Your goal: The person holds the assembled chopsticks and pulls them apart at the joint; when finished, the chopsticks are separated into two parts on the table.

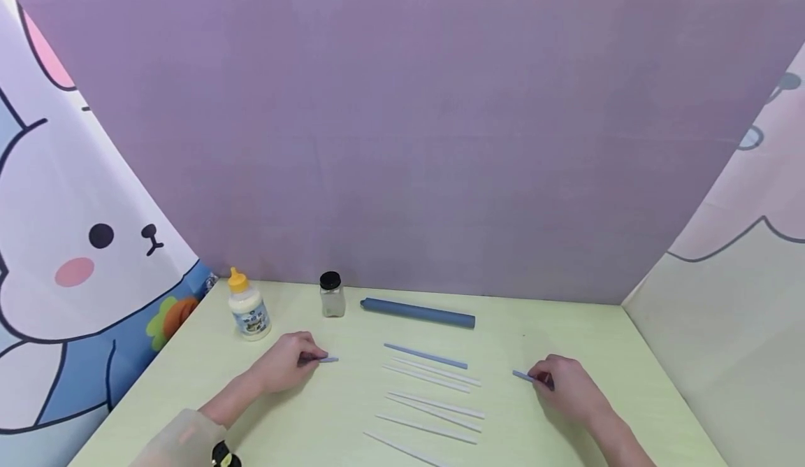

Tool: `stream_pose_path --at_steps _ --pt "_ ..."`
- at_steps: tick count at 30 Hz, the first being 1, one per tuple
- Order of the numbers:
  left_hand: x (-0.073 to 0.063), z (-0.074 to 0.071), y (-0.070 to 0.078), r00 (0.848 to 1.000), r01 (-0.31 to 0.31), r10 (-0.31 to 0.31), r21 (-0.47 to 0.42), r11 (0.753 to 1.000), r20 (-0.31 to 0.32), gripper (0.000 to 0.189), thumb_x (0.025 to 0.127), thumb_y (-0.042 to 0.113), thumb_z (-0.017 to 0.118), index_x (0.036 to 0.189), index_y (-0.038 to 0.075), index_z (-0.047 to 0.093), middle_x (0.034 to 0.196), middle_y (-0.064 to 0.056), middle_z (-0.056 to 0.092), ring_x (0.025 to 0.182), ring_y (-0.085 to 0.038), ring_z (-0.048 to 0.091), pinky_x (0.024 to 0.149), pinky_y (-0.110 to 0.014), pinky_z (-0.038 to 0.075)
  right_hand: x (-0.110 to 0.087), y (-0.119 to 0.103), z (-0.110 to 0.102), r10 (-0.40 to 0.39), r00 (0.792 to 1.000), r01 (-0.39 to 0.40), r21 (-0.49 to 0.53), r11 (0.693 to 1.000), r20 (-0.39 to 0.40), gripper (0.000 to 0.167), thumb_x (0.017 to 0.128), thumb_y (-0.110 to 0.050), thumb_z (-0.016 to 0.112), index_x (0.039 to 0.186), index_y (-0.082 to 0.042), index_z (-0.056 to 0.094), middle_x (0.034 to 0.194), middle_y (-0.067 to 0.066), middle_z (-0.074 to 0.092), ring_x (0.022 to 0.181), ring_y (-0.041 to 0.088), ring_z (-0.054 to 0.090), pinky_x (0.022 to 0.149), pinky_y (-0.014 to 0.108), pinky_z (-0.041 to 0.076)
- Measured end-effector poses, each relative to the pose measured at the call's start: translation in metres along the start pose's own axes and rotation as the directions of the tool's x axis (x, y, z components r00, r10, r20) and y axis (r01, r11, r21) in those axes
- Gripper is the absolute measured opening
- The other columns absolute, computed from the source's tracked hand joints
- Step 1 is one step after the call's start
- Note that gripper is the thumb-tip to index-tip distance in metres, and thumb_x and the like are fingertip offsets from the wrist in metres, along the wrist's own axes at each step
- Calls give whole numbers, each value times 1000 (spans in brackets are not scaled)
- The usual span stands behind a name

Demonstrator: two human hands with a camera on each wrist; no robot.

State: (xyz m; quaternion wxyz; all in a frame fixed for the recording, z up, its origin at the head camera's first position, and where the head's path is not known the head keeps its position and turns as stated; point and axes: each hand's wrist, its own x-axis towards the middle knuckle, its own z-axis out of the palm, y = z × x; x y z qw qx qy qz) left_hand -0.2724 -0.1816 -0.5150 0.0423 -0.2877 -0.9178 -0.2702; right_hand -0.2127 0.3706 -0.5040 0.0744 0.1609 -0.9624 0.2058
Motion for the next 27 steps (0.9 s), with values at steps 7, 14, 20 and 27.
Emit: stream_pose_path --at_steps 7,14,20,27 --pt "20 1 16 1000 10 -10 14 1000 26 16 93 4 76 107 4 82 89 2 71 80 -4 61 73 -24 56 13 -16 -1 -48 996 49 7 999 -69 15 86 -1 82 96 -11 80 83 -12 68 74 -5 57 66 23 55" --pt "57 13 47 997 -66 63 63 996 46 17 94 4 76 110 6 82 96 -3 75 88 -14 69 80 -27 59 43 -44 6 -141 988 145 56 988 -61 15 88 2 77 98 -8 80 87 -9 72 76 -4 60 68 22 56" --pt "83 31 79 989 -125 119 58 990 85 16 96 6 75 111 7 82 98 -3 77 84 -9 66 75 -21 54 65 -69 18 -225 974 226 83 971 -25 12 90 1 76 99 -6 80 87 -7 71 76 -3 60 67 23 56" --pt "106 53 104 985 -126 118 59 990 122 15 98 9 75 111 10 83 100 -1 79 86 -5 66 77 -17 53 85 -93 38 -279 959 272 109 956 46 10 93 -2 75 100 -5 79 87 -3 72 77 1 62 68 22 54"
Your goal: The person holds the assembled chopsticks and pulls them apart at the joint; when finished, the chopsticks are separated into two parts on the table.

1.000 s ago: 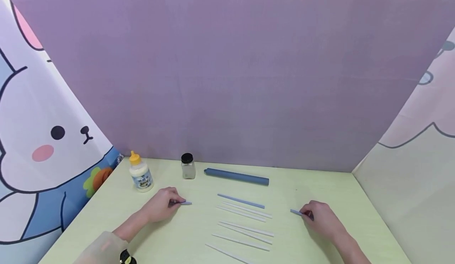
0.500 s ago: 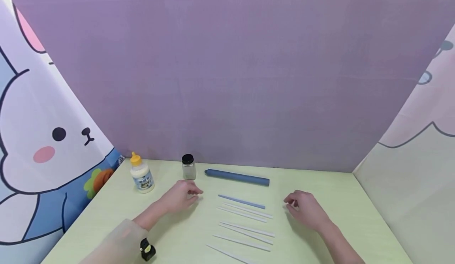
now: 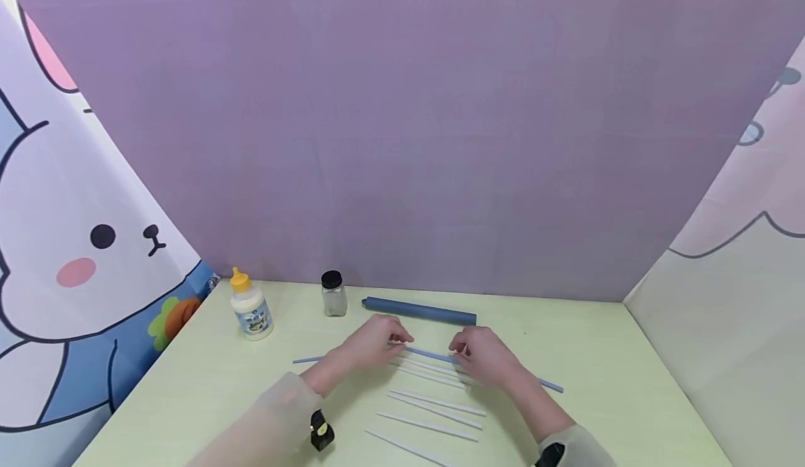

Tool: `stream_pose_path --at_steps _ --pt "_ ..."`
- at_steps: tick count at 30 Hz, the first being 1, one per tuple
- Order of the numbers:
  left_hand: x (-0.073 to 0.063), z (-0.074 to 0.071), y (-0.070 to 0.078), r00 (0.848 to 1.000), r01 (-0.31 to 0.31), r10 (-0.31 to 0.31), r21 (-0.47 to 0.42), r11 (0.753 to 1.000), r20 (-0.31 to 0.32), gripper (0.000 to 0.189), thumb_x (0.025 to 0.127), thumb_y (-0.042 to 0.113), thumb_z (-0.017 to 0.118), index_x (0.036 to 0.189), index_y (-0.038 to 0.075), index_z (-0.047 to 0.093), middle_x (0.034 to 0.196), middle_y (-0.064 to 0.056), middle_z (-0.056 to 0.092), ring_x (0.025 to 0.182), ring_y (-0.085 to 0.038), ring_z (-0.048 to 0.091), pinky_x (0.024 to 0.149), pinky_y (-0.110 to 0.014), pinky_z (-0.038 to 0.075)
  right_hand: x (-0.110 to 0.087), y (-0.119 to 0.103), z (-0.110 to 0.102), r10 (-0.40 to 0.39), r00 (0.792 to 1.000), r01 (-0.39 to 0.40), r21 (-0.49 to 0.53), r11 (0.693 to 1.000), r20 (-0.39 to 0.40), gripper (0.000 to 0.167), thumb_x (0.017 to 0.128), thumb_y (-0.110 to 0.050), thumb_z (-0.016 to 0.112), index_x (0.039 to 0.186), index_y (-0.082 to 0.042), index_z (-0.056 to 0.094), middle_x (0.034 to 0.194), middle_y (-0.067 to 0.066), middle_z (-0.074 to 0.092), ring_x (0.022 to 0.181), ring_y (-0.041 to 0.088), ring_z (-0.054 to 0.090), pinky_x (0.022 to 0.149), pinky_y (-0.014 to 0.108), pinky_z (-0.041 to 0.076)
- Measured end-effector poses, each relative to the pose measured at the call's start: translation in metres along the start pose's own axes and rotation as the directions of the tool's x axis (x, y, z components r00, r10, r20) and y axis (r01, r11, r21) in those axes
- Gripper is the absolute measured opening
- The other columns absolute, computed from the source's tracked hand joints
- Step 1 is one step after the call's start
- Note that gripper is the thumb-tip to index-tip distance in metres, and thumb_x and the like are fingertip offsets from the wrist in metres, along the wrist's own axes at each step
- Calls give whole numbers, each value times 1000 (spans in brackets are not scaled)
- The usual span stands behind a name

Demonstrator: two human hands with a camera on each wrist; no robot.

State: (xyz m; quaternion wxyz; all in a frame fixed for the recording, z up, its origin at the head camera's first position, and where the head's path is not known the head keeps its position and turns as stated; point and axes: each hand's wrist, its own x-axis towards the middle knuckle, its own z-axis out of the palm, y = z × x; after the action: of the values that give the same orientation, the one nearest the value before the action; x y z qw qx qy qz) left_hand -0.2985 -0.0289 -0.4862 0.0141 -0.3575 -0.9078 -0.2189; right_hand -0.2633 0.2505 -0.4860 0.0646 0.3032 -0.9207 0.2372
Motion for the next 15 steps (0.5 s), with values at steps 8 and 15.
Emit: stream_pose_path --at_steps 8,15 --pt "19 20 6 998 59 -61 140 988 14 13 92 8 78 99 15 86 98 6 83 93 -8 75 87 -21 58 12 -1 22 -68 998 68 -30 997 2 9 88 0 78 88 -9 79 80 -5 69 73 0 60 66 20 52" --pt "21 23 16 989 147 -147 299 943 -23 18 89 8 80 94 24 87 98 9 82 96 -12 76 88 -26 60 12 -2 27 -86 994 78 -117 990 -68 11 84 1 81 87 -10 82 80 -3 73 75 4 66 70 23 56"
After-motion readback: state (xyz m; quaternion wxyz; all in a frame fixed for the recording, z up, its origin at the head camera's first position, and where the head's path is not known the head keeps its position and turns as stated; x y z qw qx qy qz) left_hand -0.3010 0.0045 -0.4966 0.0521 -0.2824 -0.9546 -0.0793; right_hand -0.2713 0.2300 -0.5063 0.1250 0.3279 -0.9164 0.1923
